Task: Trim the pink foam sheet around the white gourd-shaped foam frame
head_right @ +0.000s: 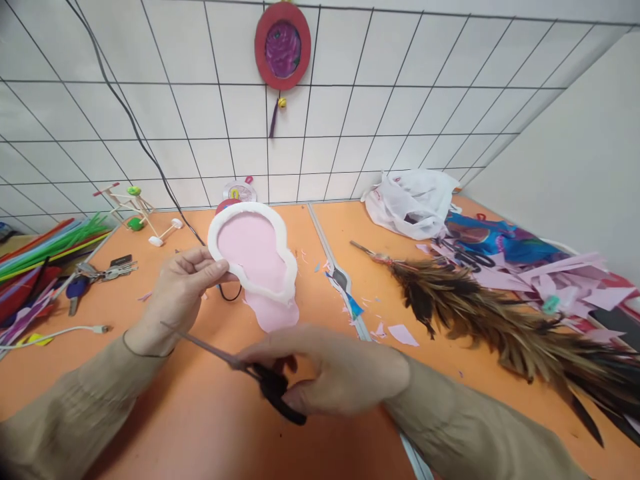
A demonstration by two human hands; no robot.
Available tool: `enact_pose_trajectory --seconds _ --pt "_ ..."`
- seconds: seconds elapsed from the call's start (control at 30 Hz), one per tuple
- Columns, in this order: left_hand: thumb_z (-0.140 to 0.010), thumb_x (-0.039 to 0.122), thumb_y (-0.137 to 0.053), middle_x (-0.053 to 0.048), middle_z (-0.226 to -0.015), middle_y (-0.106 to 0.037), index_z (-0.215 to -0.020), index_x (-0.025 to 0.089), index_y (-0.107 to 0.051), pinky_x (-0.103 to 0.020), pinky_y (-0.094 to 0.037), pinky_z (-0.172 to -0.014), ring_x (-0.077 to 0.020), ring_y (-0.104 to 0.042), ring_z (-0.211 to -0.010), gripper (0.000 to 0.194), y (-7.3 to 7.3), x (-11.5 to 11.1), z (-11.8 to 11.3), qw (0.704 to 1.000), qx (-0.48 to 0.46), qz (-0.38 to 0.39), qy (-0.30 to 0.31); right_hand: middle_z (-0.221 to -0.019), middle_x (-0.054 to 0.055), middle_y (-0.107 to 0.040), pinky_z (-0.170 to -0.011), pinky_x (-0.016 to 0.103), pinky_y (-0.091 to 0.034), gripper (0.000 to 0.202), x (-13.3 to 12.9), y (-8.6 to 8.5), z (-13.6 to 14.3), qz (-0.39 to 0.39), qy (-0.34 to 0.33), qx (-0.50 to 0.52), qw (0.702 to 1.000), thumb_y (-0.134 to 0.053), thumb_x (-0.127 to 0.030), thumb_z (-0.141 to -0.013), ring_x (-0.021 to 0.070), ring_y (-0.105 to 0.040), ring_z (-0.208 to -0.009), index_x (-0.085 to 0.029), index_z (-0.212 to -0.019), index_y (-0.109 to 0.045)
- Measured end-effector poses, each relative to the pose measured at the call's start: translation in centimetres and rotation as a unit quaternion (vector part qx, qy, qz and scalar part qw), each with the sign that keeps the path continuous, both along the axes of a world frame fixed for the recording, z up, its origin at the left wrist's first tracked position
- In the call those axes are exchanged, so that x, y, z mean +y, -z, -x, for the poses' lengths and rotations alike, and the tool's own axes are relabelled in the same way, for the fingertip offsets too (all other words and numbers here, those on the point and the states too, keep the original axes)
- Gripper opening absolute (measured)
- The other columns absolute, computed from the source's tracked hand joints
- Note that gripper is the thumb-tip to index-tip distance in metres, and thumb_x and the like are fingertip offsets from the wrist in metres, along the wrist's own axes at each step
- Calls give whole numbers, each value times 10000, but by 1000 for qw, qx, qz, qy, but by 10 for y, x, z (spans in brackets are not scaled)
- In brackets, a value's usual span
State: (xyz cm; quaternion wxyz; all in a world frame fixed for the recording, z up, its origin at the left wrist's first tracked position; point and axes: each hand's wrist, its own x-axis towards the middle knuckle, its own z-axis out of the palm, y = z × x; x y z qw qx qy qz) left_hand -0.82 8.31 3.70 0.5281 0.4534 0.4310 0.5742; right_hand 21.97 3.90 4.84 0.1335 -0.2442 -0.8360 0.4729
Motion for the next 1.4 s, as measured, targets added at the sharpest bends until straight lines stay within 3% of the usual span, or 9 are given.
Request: enact_pose_trajectory --seconds 0.07,0.2,0.33,0.47,0.63,0.87,1.4 --pt "-676 290 -852 -38 -677 -747 -746 163 -761 -277 -579 -681 -172 -704 -651 171 1 1 -1 1000 9 4 -2 -863 29 -738 -704 257 -541 494 -1 -10 -10 -21 104 34 994 -578 -56 -750 145 -658 -755 -212 -1196 -721" --pt "-692 312 -842 -42 -666 -745 -734 166 -756 -279 -557 -643 -176 -690 -625 174 -1 -2 -1 1000 28 2 -4 -755 18 -719 -580 249 -510 393 4 -23 -24 -75 161 11 984 -569 -72 -786 137 -608 -598 -237 -1095 -746" --pt "-705 293 -828 -43 -697 -763 -757 176 -769 -281 -560 -659 -189 -711 -667 141 -4 -5 -1 999 43 -7 -16 -646 -16 -653 -504 230 -437 299 11 -25 -24 -125 169 -19 977 -556 -65 -744 114 -510 -525 -226 -908 -746" --pt "-691 279 -828 -32 -693 -766 -743 184 -766 -270 -553 -636 -179 -706 -644 124 -5 -7 -3 998 50 -9 -31 -573 -35 -573 -455 232 -361 206 11 -24 -21 -121 177 -26 976 -515 -90 -782 97 -448 -476 -205 -762 -685" --pt "-697 277 -821 -28 -674 -760 -753 186 -768 -265 -540 -629 -176 -703 -645 119 -6 -7 -4 997 63 -7 -35 -575 -31 -569 -457 245 -345 238 9 -21 -22 -107 171 -35 979 -482 -59 -792 100 -461 -479 -191 -798 -680" --pt "-691 282 -826 -30 -658 -746 -753 181 -764 -270 -531 -626 -181 -697 -651 133 -6 -8 -5 997 70 -8 -35 -547 -36 -516 -450 249 -328 182 12 -19 -22 -101 182 -45 977 -515 -99 -806 99 -422 -477 -207 -704 -619" --pt "-751 238 -763 -26 -678 -758 -773 181 -750 -230 -493 -604 -142 -673 -649 62 -7 -11 -7 995 98 -12 -31 -570 -36 -563 -467 249 -348 164 9 -21 -20 -71 188 -77 976 -508 -108 -806 95 -460 -494 -193 -740 -632"
